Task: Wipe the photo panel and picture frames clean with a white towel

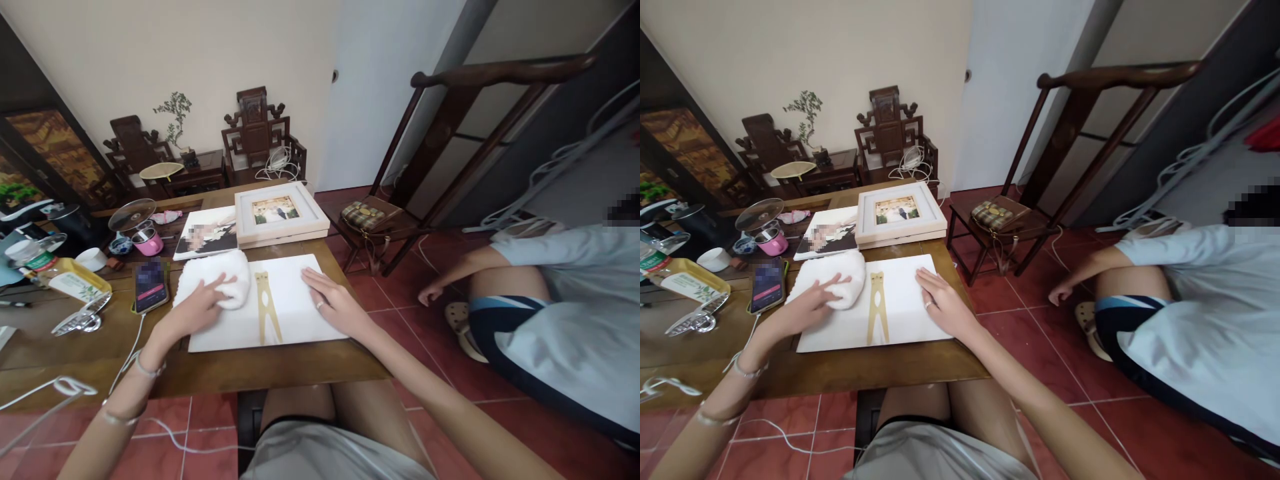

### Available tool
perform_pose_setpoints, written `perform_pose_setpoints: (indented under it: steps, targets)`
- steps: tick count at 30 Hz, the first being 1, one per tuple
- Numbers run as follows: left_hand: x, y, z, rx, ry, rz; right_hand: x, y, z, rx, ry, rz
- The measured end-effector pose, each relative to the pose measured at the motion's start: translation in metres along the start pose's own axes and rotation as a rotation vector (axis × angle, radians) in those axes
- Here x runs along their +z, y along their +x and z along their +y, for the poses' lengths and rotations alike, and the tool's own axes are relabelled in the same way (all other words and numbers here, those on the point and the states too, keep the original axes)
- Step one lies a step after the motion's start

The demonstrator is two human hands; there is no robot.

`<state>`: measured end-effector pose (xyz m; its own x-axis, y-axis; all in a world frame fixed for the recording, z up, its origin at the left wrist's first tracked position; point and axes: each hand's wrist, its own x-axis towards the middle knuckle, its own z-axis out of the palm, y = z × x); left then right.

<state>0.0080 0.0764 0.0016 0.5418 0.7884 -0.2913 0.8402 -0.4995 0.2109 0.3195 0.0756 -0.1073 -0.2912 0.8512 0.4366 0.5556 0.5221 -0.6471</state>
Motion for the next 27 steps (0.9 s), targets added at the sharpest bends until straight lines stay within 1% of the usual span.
perform_pose_setpoints:
  steps: [2,3,5,7,10,12,14,15,17,21,24,27]
  targets:
    - [-0.004,0.012,-0.004,-0.031,0.021,0.016,0.0,0.0,0.0,-0.001,0.012,0.005]
    - [-0.006,0.013,-0.002,-0.035,0.028,0.009,0.0,0.0,0.0,-0.001,0.015,0.006]
    - [-0.005,0.006,0.009,-0.02,0.028,-0.042,0.0,0.0,0.001,-0.003,0.017,0.007]
    - [-0.001,-0.013,0.026,0.016,0.009,-0.106,0.0,0.0,0.001,-0.004,0.015,0.006]
    - [0.009,-0.052,0.053,0.044,-0.029,-0.157,0.001,0.0,0.0,-0.004,-0.002,0.004]
    - [0.013,-0.072,0.063,0.057,-0.044,-0.175,0.001,0.0,0.0,-0.005,-0.018,-0.002]
    - [0.014,-0.081,0.065,0.068,-0.062,-0.197,0.0,0.0,-0.001,-0.003,-0.024,-0.008]
    - [0.013,-0.08,0.063,0.069,-0.072,-0.207,0.0,0.0,-0.001,-0.001,-0.02,-0.007]
    - [0.009,-0.068,0.054,0.063,-0.083,-0.205,-0.001,0.0,-0.001,0.0,-0.006,-0.005]
    - [0.001,-0.021,0.028,0.07,-0.057,-0.132,-0.002,0.0,-0.001,-0.002,-0.008,-0.01]
    - [-0.002,0.012,0.014,0.055,-0.034,-0.062,-0.001,0.0,-0.001,0.0,-0.021,-0.012]
    - [-0.001,0.03,0.01,0.044,-0.029,-0.004,0.0,0.0,-0.001,-0.005,-0.016,-0.009]
